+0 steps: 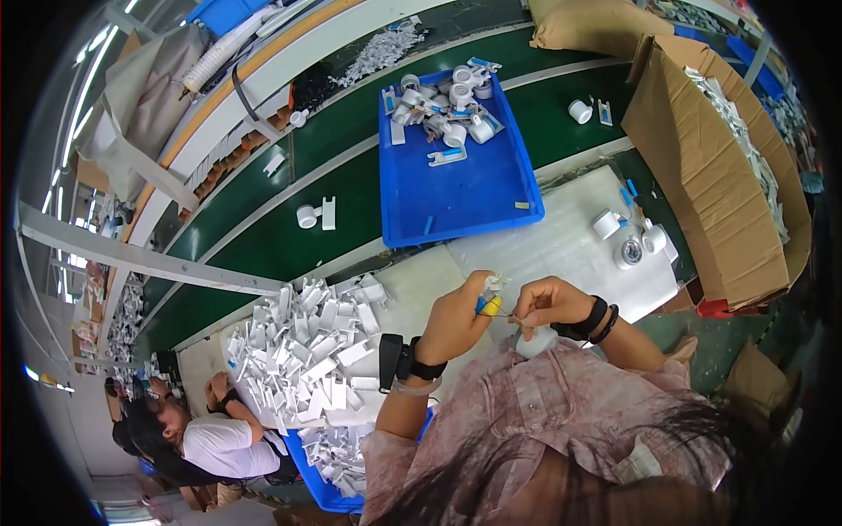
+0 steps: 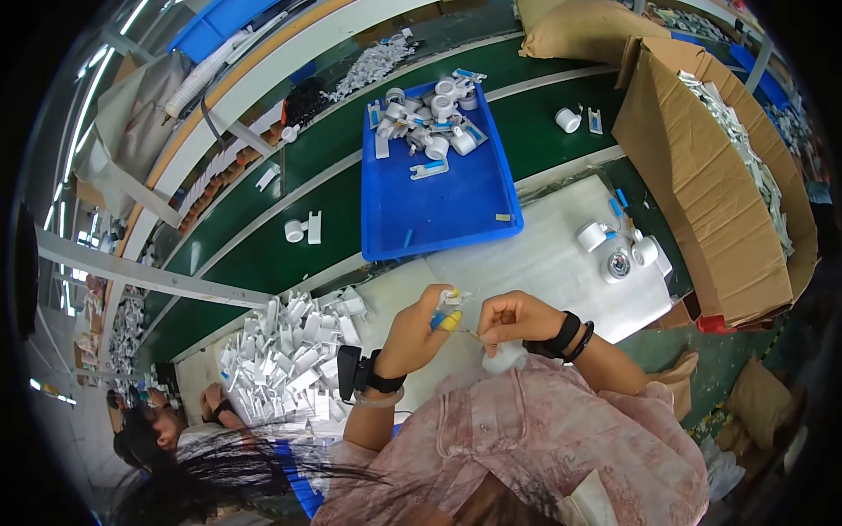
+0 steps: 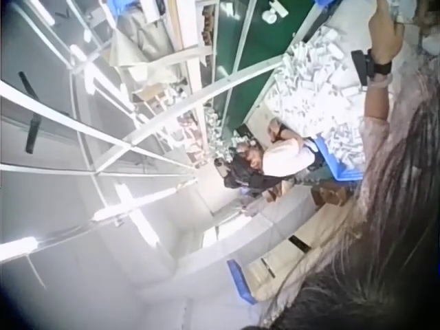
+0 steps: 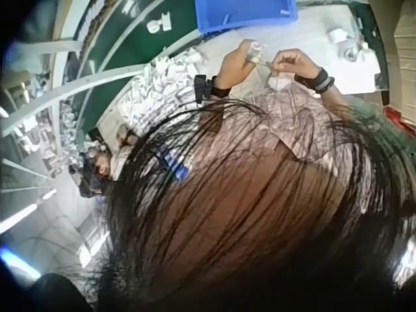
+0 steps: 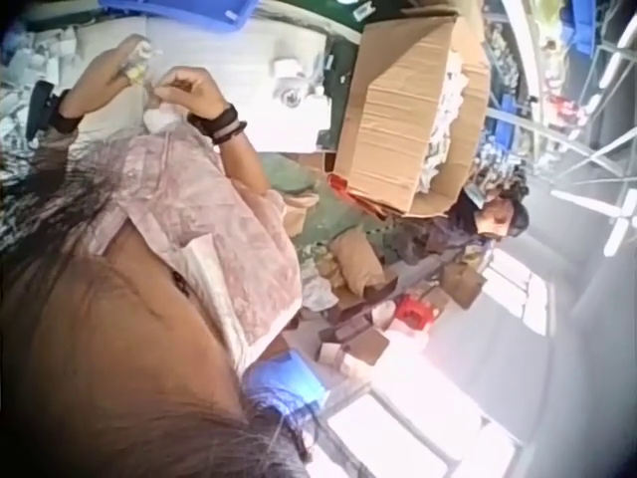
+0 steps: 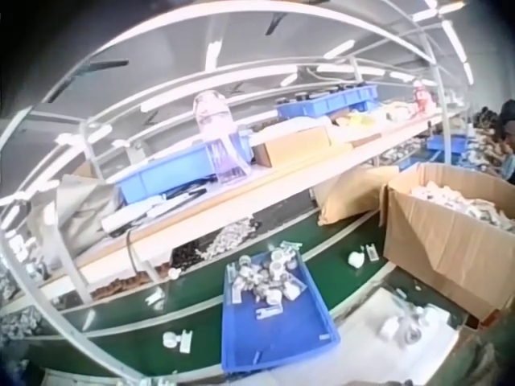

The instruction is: The person picks up a white plastic housing and a small electronic component, fits the component into the housing, and then retrieves a white circular part from a blue tray. They fit the circular part onto the assembly and place the completed unit back into the blue tray.

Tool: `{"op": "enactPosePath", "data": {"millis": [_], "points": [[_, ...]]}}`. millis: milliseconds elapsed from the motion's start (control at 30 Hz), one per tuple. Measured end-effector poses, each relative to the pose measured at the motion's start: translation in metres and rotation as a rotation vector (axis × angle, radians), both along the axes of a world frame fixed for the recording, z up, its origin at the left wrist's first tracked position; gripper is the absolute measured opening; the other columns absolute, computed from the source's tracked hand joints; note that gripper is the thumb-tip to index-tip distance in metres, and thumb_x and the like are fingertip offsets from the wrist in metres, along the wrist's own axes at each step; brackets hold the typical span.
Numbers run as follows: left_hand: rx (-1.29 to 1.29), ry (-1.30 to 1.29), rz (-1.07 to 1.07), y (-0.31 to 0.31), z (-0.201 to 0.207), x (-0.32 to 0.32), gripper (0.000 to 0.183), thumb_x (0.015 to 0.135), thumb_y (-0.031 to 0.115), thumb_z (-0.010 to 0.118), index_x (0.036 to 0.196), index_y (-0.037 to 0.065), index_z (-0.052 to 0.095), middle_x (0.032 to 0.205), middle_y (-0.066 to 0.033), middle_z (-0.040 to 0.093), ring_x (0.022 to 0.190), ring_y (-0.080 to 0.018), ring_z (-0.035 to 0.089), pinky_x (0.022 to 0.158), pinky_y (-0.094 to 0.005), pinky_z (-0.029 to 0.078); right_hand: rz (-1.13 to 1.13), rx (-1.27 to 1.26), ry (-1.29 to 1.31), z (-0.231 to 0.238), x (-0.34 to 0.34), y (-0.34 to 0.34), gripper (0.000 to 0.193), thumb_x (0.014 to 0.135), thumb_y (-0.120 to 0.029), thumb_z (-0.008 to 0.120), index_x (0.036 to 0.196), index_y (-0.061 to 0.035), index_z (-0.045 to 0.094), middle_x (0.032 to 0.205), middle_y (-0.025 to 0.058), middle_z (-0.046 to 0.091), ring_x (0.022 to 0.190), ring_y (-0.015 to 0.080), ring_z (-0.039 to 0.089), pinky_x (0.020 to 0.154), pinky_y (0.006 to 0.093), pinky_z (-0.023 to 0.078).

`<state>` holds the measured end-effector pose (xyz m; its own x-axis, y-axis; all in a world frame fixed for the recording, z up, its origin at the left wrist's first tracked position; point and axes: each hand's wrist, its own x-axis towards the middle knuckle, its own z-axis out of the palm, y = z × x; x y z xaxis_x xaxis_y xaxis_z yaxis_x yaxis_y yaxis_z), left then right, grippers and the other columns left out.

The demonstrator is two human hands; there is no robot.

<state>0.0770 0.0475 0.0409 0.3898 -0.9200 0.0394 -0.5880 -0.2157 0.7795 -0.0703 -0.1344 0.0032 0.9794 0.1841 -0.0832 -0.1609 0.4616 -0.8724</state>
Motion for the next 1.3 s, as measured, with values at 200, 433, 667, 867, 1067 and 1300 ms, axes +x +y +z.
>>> {"op": "enactPosePath", "data": {"millis": [200,433,667,867,1067,1300], "points": [[0.016,-0.08,0.041,0.002,0.0,-0.004,0.04,0.085,0.012,0.063,0.121,0.007,0.044,0.09,-0.0194,0.062,0.08,-0.0392,0.062,0.064,-0.0389,0.049,-0.121,-0.515,0.112,0.013,0.003,0.01,0.014,0.082,-0.006,0.07,0.084,-0.0031,0.056,0.077,0.0046,0.063,0.062,0.0114,0.061,0.059,0.0248,0.049],[-0.049,0.572,0.102,0.001,-0.014,-0.013,0.04,0.087,0.01,0.056,0.124,0.006,0.04,0.091,-0.0121,0.06,0.073,-0.0214,0.063,0.058,-0.031,0.049,-0.731,-1.181,-0.436,-0.003,0.002,0.021,0.017,0.077,-0.001,0.072,0.087,-0.0033,0.058,0.079,0.0072,0.063,0.065,0.0157,0.061,0.057,0.0255,0.046],[-0.305,0.898,0.13,-0.006,-0.025,-0.026,0.025,0.101,0.015,0.036,0.122,0.005,0.042,0.088,-0.0092,0.057,0.063,-0.0129,0.057,0.051,-0.0258,0.048,-0.805,-0.974,-0.456,0.003,0.005,0.027,0.016,0.08,0.005,0.068,0.093,-0.0019,0.06,0.088,0.0115,0.063,0.07,0.0172,0.062,0.059,0.0265,0.047],[-0.274,0.988,0.219,-0.011,-0.029,-0.033,0.02,0.1,0.013,0.036,0.117,0.004,0.042,0.085,-0.0084,0.055,0.053,-0.0141,0.054,0.047,-0.0259,0.046,-0.821,-0.964,-0.478,-0.001,0.002,0.031,0.016,0.081,0.005,0.067,0.093,-0.0015,0.06,0.091,0.0121,0.063,0.071,0.0153,0.062,0.058,0.0255,0.048],[-0.331,1.023,0.206,-0.01,-0.027,-0.04,0.031,0.089,-0.001,0.035,0.12,0.002,0.038,0.085,-0.0094,0.054,0.059,-0.0141,0.054,0.049,-0.0263,0.046,-0.808,-1.027,-0.55,0.002,0.004,0.03,0.018,0.078,0.004,0.069,0.093,-0.0027,0.061,0.089,0.0103,0.064,0.072,0.0205,0.061,0.063,0.0305,0.048],[-0.345,0.923,0.14,-0.004,-0.023,-0.044,0.032,0.087,-0.004,0.035,0.118,0.001,0.038,0.086,-0.0092,0.054,0.065,-0.0133,0.055,0.058,-0.0267,0.047,-0.78,-1.137,-0.646,0.007,0.003,0.03,0.023,0.07,0.004,0.072,0.089,-0.0078,0.066,0.087,0.0052,0.064,0.076,0.0235,0.056,0.068,0.0324,0.044]]}}
